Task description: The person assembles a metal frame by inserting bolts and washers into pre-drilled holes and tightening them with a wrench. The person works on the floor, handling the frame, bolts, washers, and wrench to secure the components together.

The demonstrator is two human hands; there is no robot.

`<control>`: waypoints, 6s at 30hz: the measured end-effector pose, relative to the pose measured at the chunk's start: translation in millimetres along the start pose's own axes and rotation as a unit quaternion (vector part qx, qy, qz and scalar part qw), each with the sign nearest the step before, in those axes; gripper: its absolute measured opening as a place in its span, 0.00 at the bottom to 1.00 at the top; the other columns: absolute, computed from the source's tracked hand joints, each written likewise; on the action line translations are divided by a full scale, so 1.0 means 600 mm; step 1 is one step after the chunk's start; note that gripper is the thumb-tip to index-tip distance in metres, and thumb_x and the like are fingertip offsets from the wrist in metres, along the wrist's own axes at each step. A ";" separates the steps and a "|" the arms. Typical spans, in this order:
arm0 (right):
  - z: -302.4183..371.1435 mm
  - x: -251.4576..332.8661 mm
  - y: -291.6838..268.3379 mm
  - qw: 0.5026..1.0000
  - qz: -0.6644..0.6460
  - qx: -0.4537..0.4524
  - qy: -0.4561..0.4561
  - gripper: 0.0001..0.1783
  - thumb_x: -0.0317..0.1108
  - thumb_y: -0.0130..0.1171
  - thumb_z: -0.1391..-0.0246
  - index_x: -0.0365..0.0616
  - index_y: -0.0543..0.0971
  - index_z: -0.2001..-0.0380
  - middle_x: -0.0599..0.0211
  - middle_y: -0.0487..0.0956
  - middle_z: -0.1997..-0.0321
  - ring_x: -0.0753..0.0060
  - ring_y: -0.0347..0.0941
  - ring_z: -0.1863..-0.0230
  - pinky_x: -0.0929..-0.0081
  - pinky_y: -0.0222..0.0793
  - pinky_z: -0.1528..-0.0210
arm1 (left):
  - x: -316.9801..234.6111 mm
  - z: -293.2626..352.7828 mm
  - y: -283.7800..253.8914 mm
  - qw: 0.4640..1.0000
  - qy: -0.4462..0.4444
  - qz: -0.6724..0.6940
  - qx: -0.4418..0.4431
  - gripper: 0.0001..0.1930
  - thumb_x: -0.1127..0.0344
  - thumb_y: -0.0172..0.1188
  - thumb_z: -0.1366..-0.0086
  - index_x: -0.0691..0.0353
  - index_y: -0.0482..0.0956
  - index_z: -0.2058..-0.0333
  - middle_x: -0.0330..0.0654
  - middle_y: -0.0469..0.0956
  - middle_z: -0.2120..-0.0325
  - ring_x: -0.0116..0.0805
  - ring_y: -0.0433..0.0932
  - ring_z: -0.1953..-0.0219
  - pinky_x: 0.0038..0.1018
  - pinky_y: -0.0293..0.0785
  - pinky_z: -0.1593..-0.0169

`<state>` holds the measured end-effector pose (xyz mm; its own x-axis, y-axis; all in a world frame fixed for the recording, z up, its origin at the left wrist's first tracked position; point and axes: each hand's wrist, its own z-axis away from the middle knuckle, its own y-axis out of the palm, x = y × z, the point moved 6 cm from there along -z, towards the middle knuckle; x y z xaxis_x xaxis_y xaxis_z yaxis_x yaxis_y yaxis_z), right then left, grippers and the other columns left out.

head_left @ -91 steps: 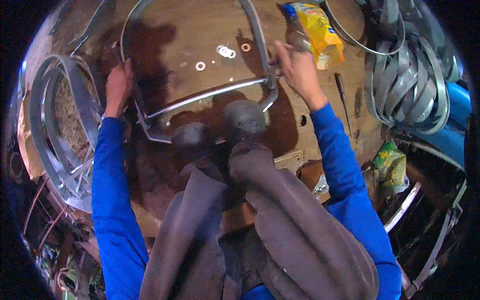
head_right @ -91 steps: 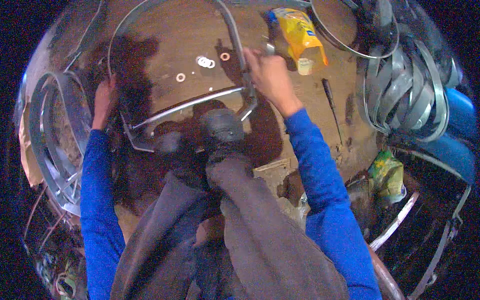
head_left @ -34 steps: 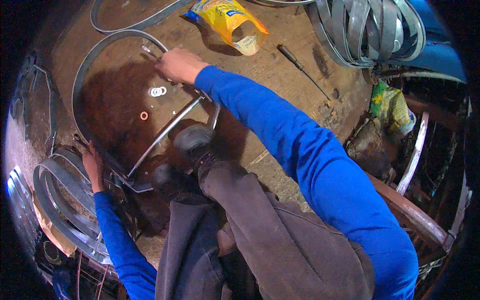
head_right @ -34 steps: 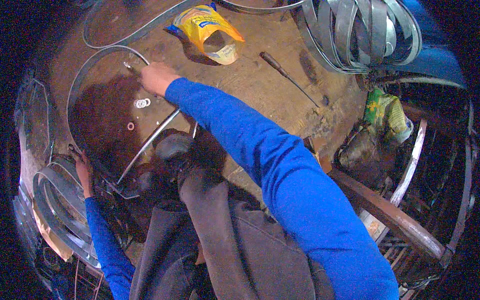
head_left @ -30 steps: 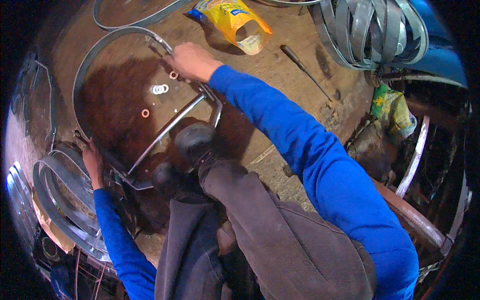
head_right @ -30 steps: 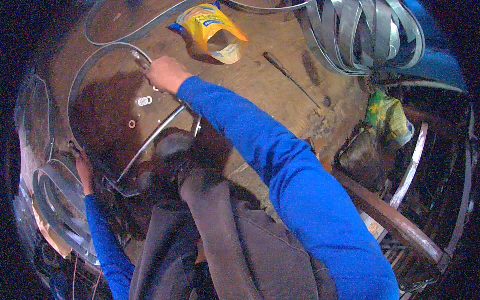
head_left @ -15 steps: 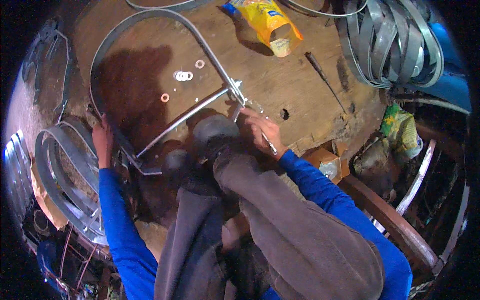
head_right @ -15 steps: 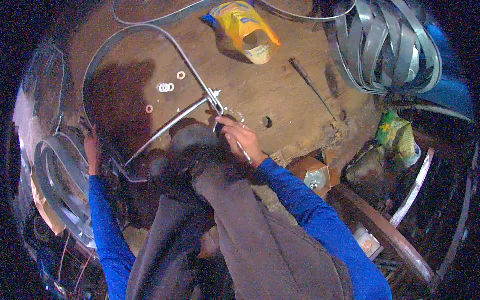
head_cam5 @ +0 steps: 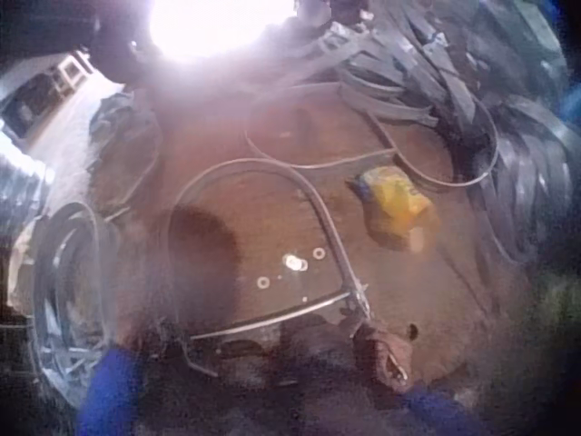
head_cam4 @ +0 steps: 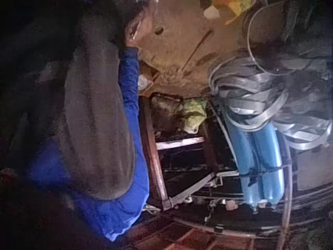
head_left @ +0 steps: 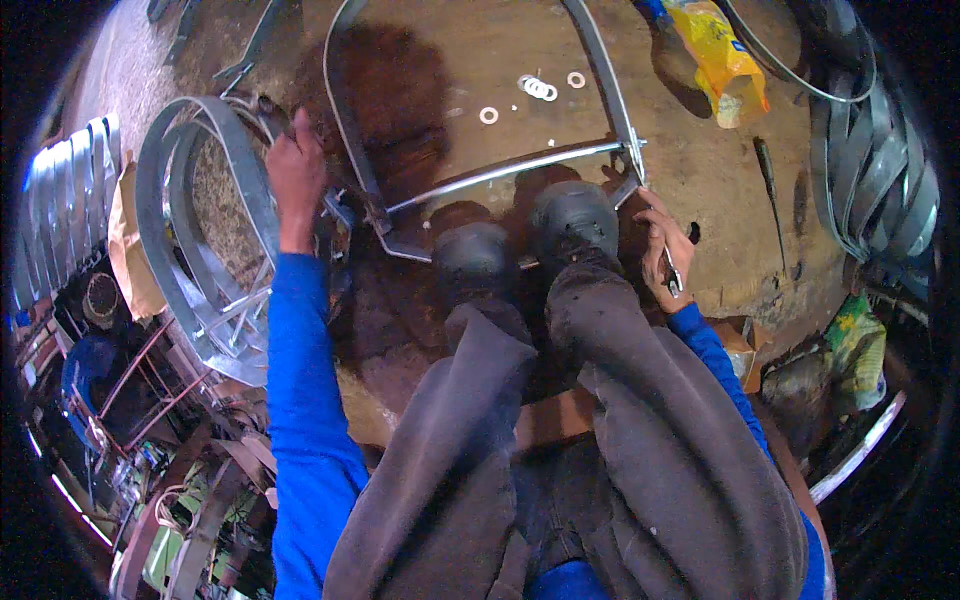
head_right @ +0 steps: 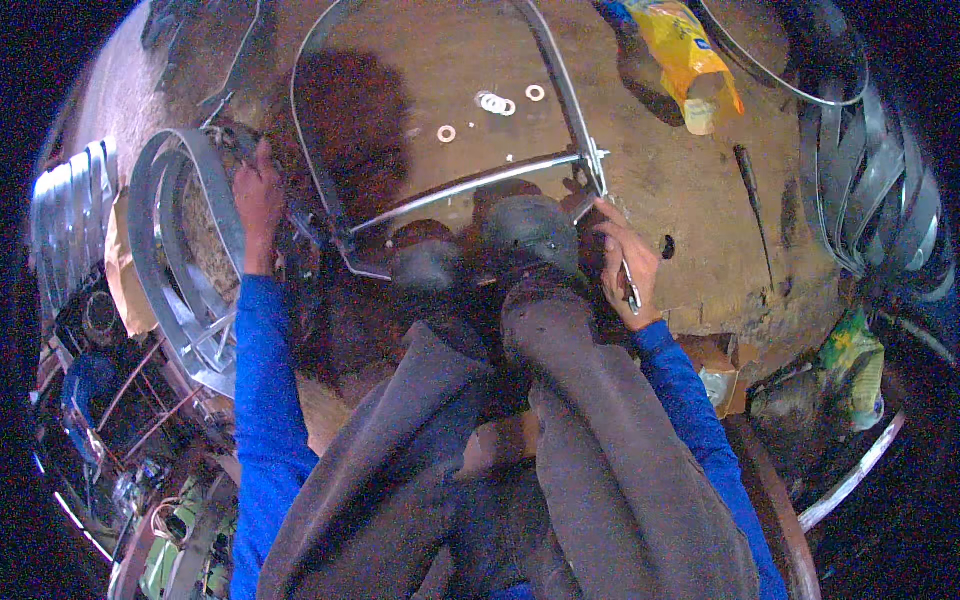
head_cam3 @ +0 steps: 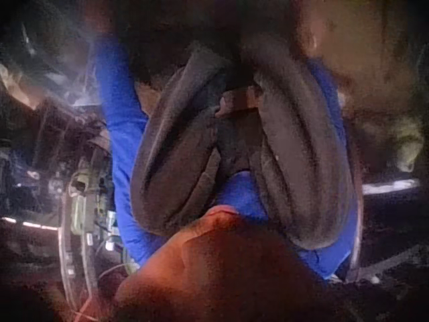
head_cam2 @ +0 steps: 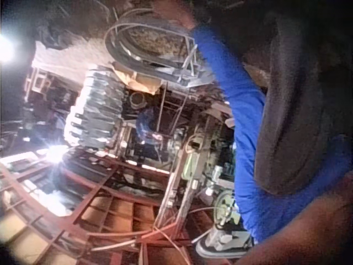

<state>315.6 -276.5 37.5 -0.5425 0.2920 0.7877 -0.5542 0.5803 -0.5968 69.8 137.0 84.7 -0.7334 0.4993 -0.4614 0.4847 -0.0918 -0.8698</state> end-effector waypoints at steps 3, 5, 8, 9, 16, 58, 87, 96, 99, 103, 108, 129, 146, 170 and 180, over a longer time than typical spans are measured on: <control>0.001 0.004 -0.002 1.000 0.002 0.009 0.006 0.19 0.39 0.41 0.34 0.35 0.76 0.66 0.51 0.78 0.48 0.54 0.76 0.49 0.66 0.70 0.48 | -0.024 -0.037 -0.028 1.000 -0.016 -0.002 0.012 0.29 0.47 0.42 0.30 0.68 0.74 0.78 0.53 0.72 0.85 0.52 0.74 0.79 0.42 0.66 0.72; 0.000 0.007 -0.007 1.000 0.007 -0.005 -0.010 0.19 0.38 0.41 0.34 0.34 0.76 0.66 0.50 0.77 0.48 0.53 0.75 0.48 0.65 0.70 0.47 | -0.061 -0.017 -0.050 1.000 -0.020 0.014 -0.011 0.28 0.49 0.42 0.29 0.67 0.74 0.78 0.52 0.72 0.85 0.51 0.73 0.79 0.41 0.65 0.73; 0.002 0.004 -0.002 1.000 0.009 0.006 0.023 0.20 0.38 0.40 0.34 0.34 0.76 0.66 0.50 0.77 0.48 0.52 0.75 0.48 0.65 0.70 0.46 | -0.067 0.051 -0.064 0.997 -0.009 0.051 -0.056 0.24 0.54 0.44 0.29 0.65 0.72 0.80 0.49 0.70 0.87 0.48 0.72 0.81 0.39 0.65 0.74; 0.002 0.005 -0.001 1.000 0.013 0.004 0.014 0.19 0.38 0.40 0.34 0.34 0.76 0.66 0.50 0.78 0.48 0.52 0.76 0.48 0.65 0.70 0.46 | -0.067 0.087 -0.063 0.994 -0.003 0.077 -0.073 0.23 0.56 0.45 0.29 0.65 0.71 0.79 0.48 0.70 0.86 0.47 0.72 0.81 0.38 0.65 0.74; 0.003 -0.003 -0.004 0.999 0.034 0.014 0.004 0.18 0.37 0.41 0.34 0.35 0.76 0.66 0.49 0.78 0.49 0.53 0.76 0.49 0.65 0.70 0.47 | -0.023 0.264 -0.064 0.982 -0.007 0.163 -0.097 0.19 0.58 0.44 0.29 0.62 0.69 0.77 0.45 0.71 0.80 0.43 0.73 0.79 0.34 0.68 0.73; -0.006 0.011 -0.002 0.999 0.029 0.016 0.007 0.18 0.37 0.41 0.34 0.37 0.77 0.66 0.55 0.78 0.48 0.59 0.79 0.57 0.69 0.72 0.54 | 0.033 0.295 -0.019 0.986 -0.047 0.141 -0.070 0.19 0.54 0.45 0.29 0.60 0.72 0.75 0.43 0.73 0.79 0.41 0.75 0.77 0.33 0.71 0.72; -0.174 0.045 -0.104 0.979 -0.086 -0.013 0.182 0.24 0.41 0.39 0.31 0.33 0.75 0.72 0.60 0.83 0.67 0.74 0.78 0.71 0.74 0.74 0.66 | 0.093 -0.047 0.042 0.986 0.013 -0.099 0.132 0.32 0.43 0.41 0.31 0.73 0.75 0.71 0.67 0.73 0.74 0.67 0.73 0.64 0.51 0.66 0.62; -0.140 0.019 -0.066 0.998 -0.017 0.002 0.056 0.22 0.39 0.42 0.32 0.33 0.79 0.70 0.59 0.83 0.65 0.68 0.78 0.69 0.72 0.73 0.61 | 0.111 -0.065 0.105 0.968 0.069 -0.095 0.224 0.29 0.46 0.40 0.30 0.71 0.77 0.65 0.65 0.76 0.72 0.65 0.74 0.63 0.49 0.69 0.60; -0.145 0.018 -0.065 0.996 -0.035 0.005 0.084 0.24 0.41 0.41 0.32 0.32 0.78 0.71 0.60 0.83 0.66 0.70 0.78 0.69 0.72 0.73 0.62 | 0.092 -0.060 0.111 0.962 0.069 -0.091 0.248 0.28 0.47 0.42 0.30 0.71 0.78 0.66 0.65 0.76 0.72 0.64 0.75 0.63 0.48 0.70 0.60; -0.190 0.003 -0.076 0.994 0.014 0.037 0.101 0.22 0.39 0.43 0.32 0.35 0.81 0.68 0.62 0.82 0.72 0.75 0.77 0.74 0.74 0.73 0.67 | 0.080 -0.061 0.106 0.969 -0.022 -0.106 0.223 0.29 0.46 0.43 0.31 0.71 0.78 0.70 0.65 0.77 0.73 0.64 0.75 0.62 0.49 0.70 0.59; -0.215 0.023 -0.063 0.993 0.059 0.072 0.078 0.23 0.41 0.42 0.32 0.35 0.81 0.69 0.62 0.80 0.76 0.74 0.76 0.76 0.75 0.72 0.69 | 0.102 -0.054 0.113 0.974 -0.044 -0.094 0.200 0.30 0.45 0.44 0.31 0.72 0.78 0.71 0.65 0.77 0.73 0.65 0.75 0.62 0.49 0.70 0.58; -0.268 -0.039 -0.026 0.987 0.106 0.053 0.107 0.33 0.52 0.40 0.33 0.37 0.77 0.83 0.65 0.78 0.82 0.76 0.71 0.84 0.76 0.67 0.79 | 0.055 -0.007 0.050 0.989 -0.056 -0.090 0.103 0.28 0.46 0.42 0.30 0.67 0.78 0.70 0.60 0.77 0.74 0.58 0.78 0.66 0.47 0.69 0.61; -0.427 -0.172 0.111 0.940 0.283 0.159 0.102 0.26 0.47 0.46 0.41 0.29 0.79 0.71 0.33 0.76 0.68 0.34 0.75 0.61 0.47 0.70 0.55 | -0.051 0.314 -0.079 0.995 -0.022 0.044 -0.088 0.18 0.55 0.44 0.29 0.63 0.75 0.70 0.43 0.74 0.72 0.39 0.72 0.68 0.33 0.68 0.61; -0.042 -0.018 -0.045 0.994 0.043 -0.039 -0.094 0.07 0.23 0.51 0.47 0.38 0.78 0.68 0.58 0.82 0.61 0.57 0.79 0.63 0.68 0.74 0.62 | -0.057 0.316 -0.068 0.995 -0.017 -0.015 -0.095 0.24 0.53 0.39 0.27 0.67 0.74 0.72 0.45 0.73 0.75 0.41 0.72 0.71 0.33 0.68 0.64; -0.092 -0.011 -0.025 0.995 0.028 -0.048 -0.083 0.27 0.38 0.34 0.33 0.37 0.77 0.79 0.57 0.83 0.71 0.61 0.77 0.75 0.69 0.71 0.71 | -0.043 0.327 -0.077 0.998 -0.037 0.003 -0.058 0.24 0.53 0.40 0.27 0.67 0.75 0.72 0.46 0.74 0.73 0.42 0.73 0.69 0.34 0.70 0.60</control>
<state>362.2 -245.3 49.6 -0.6717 0.2011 0.7130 -0.4623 0.6382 -0.6155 -27.2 -40.6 102.8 -0.7611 0.4336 -0.4825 0.5388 0.0084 -0.8424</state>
